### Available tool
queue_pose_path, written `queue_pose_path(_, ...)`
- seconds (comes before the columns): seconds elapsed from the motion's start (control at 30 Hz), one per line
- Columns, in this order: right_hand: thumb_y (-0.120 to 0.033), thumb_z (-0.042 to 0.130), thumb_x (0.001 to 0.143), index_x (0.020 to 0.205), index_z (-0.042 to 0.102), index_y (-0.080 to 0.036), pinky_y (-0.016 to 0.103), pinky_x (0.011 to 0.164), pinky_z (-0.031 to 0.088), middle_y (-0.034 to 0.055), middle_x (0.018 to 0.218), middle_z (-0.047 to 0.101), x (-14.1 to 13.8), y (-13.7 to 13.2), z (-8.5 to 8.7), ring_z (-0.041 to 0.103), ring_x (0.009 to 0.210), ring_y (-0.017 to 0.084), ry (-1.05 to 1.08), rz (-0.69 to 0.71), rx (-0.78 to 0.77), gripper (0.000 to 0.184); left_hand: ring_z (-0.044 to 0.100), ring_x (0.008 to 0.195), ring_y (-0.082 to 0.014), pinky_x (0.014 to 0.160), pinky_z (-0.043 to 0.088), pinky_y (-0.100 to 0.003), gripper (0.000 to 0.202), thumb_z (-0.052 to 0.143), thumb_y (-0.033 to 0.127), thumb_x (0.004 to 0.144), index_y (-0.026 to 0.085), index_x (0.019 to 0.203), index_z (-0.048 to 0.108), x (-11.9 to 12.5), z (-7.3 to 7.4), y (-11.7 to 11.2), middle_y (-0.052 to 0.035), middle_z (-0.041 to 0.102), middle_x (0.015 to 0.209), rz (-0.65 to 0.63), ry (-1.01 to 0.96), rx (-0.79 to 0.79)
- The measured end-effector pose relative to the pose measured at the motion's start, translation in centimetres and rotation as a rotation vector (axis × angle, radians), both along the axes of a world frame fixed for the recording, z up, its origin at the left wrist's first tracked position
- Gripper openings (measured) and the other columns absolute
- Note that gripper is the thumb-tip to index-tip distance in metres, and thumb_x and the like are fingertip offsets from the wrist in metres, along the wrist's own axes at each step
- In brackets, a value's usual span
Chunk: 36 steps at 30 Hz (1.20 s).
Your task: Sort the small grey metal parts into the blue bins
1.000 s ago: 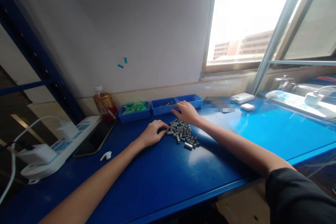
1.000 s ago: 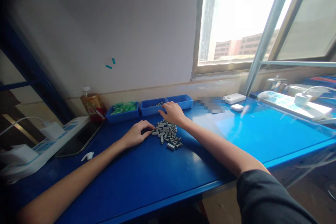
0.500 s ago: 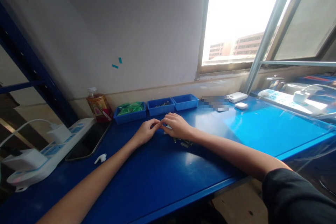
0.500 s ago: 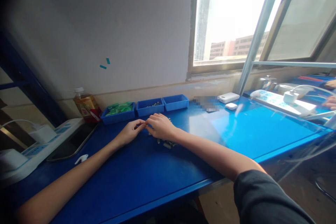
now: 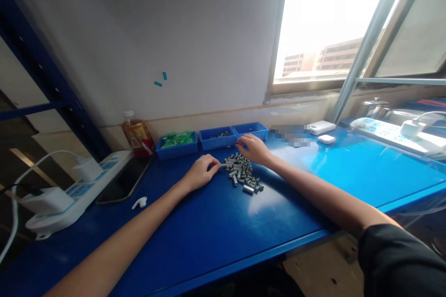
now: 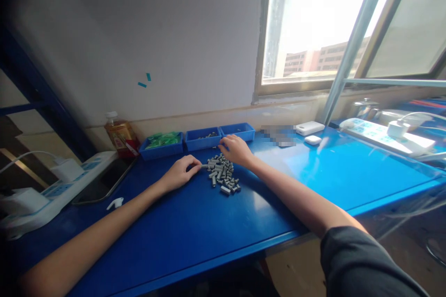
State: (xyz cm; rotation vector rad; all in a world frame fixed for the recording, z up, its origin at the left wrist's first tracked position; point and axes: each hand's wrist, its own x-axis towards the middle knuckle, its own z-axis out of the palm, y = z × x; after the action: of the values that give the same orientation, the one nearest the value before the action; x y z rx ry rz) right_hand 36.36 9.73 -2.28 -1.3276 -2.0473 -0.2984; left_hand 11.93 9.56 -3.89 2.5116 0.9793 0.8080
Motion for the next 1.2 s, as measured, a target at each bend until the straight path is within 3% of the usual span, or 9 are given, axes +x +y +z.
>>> queue_pose_path(0.13, -0.031, 0.063, 0.083, 0.101, 0.064, -0.018, 0.030, 0.080, 0.043, 0.0051, 0.089, 0.066, -3.3, -2.1, -0.4, 0.058, 0.086, 0.019, -0.045, 0.255, -0.042, 0.022, 0.061, 0.083, -0.0210, 0.079, 0.047, -0.033, 0.029, 0.046, 0.039, 0.089, 0.017, 0.086, 0.065, -0.2, 0.0, 0.3, -0.0064, 0.068, 0.089, 0.087, -0.112, -0.050)
queue_pose_path(0.27, -0.025, 0.057, 0.087, 0.095, 0.064, -0.017, 0.029, 0.079, 0.042, 0.0053, 0.087, 0.066, -5.1, -2.8, -0.2, 0.057, 0.085, 0.018, -0.107, 0.315, -0.019, 0.013, 0.062, 0.084, -0.0212, 0.077, 0.047, -0.032, 0.034, 0.041, 0.040, 0.091, 0.017, 0.088, 0.066, -0.3, 0.0, 0.6, -0.0064, 0.069, 0.089, 0.070, -0.149, -0.102)
queue_pose_path(0.37, -0.028, 0.056, 0.088, 0.093, 0.064, -0.018, 0.029, 0.076, 0.040, 0.0047, 0.086, 0.066, -4.8, -2.3, 0.1, 0.058, 0.083, 0.018, -0.095, 0.226, 0.020, 0.014, 0.062, 0.087, -0.0214, 0.080, 0.047, -0.032, 0.035, 0.040, 0.040, 0.092, 0.016, 0.098, 0.065, -0.2, -0.1, 0.4, -0.0074, 0.068, 0.094, 0.052, -0.129, -0.089)
queue_pose_path(0.5, -0.034, 0.054, 0.090, 0.093, 0.064, -0.018, 0.029, 0.074, 0.040, 0.0050, 0.087, 0.067, -3.7, 0.5, 1.6, 0.059, 0.083, 0.019, -0.005, -0.032, 0.051, 0.019, 0.057, 0.101, -0.0230, 0.088, 0.043, -0.035, 0.034, 0.048, 0.032, 0.090, 0.023, 0.122, 0.058, 0.0, 0.1, -0.6, -0.0079, 0.063, 0.110, -0.079, 0.080, 0.095)
queue_pose_path(0.67, -0.039, 0.056, 0.089, 0.100, 0.063, -0.016, 0.032, 0.077, 0.040, 0.0097, 0.096, 0.067, -3.1, 3.4, 2.7, 0.059, 0.090, 0.023, 0.018, -0.203, -0.009, 0.026, 0.054, 0.102, -0.0226, 0.091, 0.041, -0.037, 0.024, 0.050, 0.028, 0.090, 0.025, 0.110, 0.063, 0.0, 0.4, -1.2, -0.0066, 0.062, 0.110, -0.139, 0.189, 0.177)
queue_pose_path(0.8, -0.030, 0.054, 0.090, 0.096, 0.064, -0.016, 0.031, 0.078, 0.041, 0.0068, 0.088, 0.067, -3.2, 0.9, 0.7, 0.058, 0.085, 0.020, -0.024, 0.021, -0.027, 0.018, 0.056, 0.090, -0.0213, 0.083, 0.045, -0.035, 0.011, 0.051, 0.025, 0.088, 0.020, 0.092, 0.060, 0.0, 0.1, -0.8, -0.0061, 0.063, 0.095, -0.136, 0.119, 0.130)
queue_pose_path(0.93, -0.027, 0.057, 0.088, 0.097, 0.063, -0.017, 0.030, 0.077, 0.042, 0.0047, 0.084, 0.065, -3.7, -2.9, -1.4, 0.057, 0.081, 0.018, -0.037, 0.243, -0.052, 0.015, 0.059, 0.084, -0.0185, 0.079, 0.046, -0.033, 0.011, 0.052, 0.027, 0.087, 0.020, 0.095, 0.051, 0.0, -0.5, -0.1, -0.0037, 0.061, 0.088, -0.052, -0.090, -0.028)
queue_pose_path(1.1, -0.021, 0.060, 0.085, 0.105, 0.061, -0.018, 0.027, 0.073, 0.042, 0.0042, 0.087, 0.064, -5.2, -3.9, -1.7, 0.057, 0.083, 0.017, -0.019, 0.364, -0.100, 0.020, 0.059, 0.071, -0.0121, 0.073, 0.046, -0.028, 0.032, 0.059, 0.032, 0.083, 0.023, 0.100, 0.034, -0.1, -0.6, 0.3, 0.0031, 0.061, 0.080, -0.116, -0.355, -0.343)
queue_pose_path(1.2, -0.020, 0.061, 0.085, 0.098, 0.061, -0.017, 0.026, 0.071, 0.042, 0.0043, 0.086, 0.064, -5.7, -3.8, -1.6, 0.057, 0.081, 0.016, -0.016, 0.377, -0.094, 0.014, 0.059, 0.069, -0.0110, 0.072, 0.045, -0.026, 0.038, 0.061, 0.034, 0.081, 0.023, 0.102, 0.032, -0.2, -0.4, 0.3, 0.0047, 0.061, 0.078, -0.133, -0.383, -0.416)
